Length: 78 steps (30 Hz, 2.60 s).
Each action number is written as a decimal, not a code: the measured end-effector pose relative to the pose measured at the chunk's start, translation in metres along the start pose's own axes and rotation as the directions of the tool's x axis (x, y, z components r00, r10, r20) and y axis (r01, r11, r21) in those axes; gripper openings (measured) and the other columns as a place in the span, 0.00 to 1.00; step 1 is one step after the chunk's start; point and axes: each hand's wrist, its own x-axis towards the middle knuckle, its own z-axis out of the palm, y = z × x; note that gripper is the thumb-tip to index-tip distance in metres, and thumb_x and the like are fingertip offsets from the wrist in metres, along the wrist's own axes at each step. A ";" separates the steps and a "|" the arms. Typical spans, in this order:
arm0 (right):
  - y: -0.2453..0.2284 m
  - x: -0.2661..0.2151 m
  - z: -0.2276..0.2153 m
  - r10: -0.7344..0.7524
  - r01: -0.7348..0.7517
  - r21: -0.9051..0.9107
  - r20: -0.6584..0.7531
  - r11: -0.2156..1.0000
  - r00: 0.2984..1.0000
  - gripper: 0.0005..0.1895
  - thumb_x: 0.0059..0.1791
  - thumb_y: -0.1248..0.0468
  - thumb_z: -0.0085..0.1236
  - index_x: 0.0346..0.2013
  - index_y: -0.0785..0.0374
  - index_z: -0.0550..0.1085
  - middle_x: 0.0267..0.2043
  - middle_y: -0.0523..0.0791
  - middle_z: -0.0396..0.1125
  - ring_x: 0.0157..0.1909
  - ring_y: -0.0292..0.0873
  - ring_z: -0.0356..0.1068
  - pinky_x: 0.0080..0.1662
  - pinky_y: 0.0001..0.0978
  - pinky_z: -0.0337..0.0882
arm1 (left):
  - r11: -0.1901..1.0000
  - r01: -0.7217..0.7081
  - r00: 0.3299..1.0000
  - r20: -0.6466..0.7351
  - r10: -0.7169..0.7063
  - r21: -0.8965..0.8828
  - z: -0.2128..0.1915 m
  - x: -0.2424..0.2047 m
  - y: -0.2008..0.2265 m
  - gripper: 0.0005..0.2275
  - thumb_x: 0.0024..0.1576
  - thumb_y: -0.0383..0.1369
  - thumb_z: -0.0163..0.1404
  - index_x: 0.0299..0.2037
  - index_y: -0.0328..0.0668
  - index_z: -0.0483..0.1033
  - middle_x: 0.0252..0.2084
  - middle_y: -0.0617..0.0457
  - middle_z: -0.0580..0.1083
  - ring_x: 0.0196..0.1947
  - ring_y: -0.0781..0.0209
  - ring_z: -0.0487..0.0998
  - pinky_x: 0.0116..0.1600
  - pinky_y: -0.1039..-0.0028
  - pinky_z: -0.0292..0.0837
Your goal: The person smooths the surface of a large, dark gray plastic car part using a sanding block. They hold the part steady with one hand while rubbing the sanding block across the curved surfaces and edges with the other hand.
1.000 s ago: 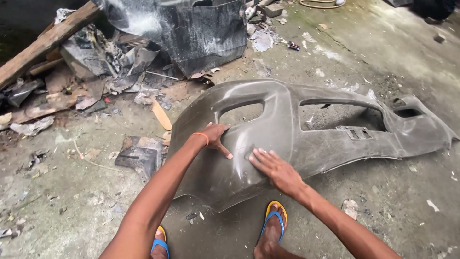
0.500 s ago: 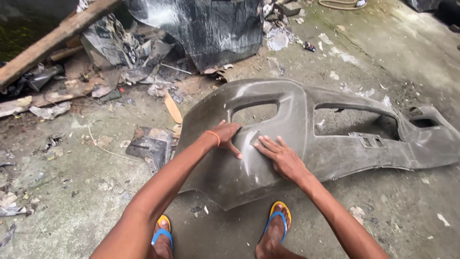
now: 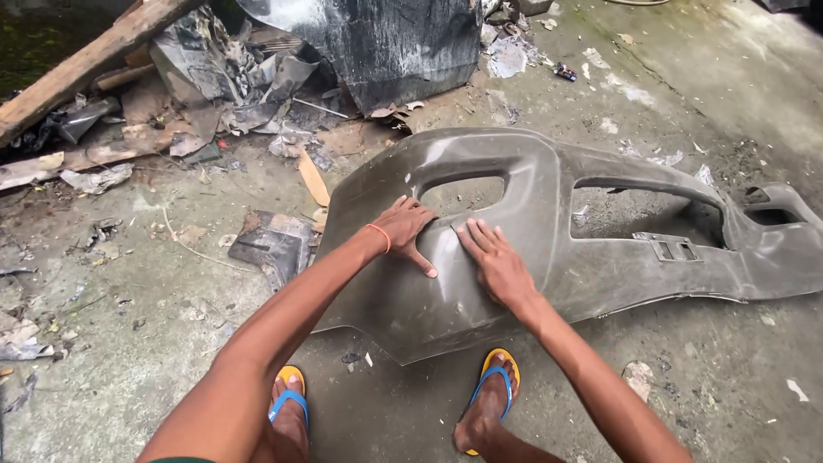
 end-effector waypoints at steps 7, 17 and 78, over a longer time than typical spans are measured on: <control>0.083 0.021 0.005 0.194 -0.199 -0.145 -0.054 0.969 0.980 0.40 0.43 0.73 0.47 0.72 0.54 0.63 0.73 0.49 0.59 0.74 0.53 0.57 0.71 0.61 0.55 | 0.999 0.034 0.998 0.049 -0.034 0.002 0.010 0.010 -0.006 0.57 0.29 0.75 0.58 0.67 0.47 0.63 0.63 0.53 0.72 0.71 0.55 0.61 0.76 0.52 0.51; 0.031 0.039 -0.020 0.036 -0.035 -0.013 0.111 0.999 0.993 0.40 0.39 0.77 0.43 0.67 0.56 0.69 0.71 0.47 0.62 0.72 0.52 0.61 0.69 0.61 0.59 | 0.999 0.032 0.999 0.016 -0.032 -0.027 0.016 -0.002 -0.004 0.59 0.29 0.76 0.55 0.70 0.48 0.61 0.64 0.56 0.72 0.71 0.58 0.62 0.77 0.52 0.50; -0.088 -0.089 0.019 -0.173 0.166 -0.096 -0.072 0.982 0.982 0.40 0.44 0.74 0.49 0.73 0.61 0.59 0.76 0.55 0.53 0.77 0.57 0.50 0.72 0.51 0.53 | 0.995 0.090 0.975 0.208 -0.082 -0.031 -0.024 0.001 0.007 0.63 0.27 0.62 0.74 0.74 0.48 0.53 0.70 0.49 0.64 0.75 0.50 0.55 0.75 0.56 0.60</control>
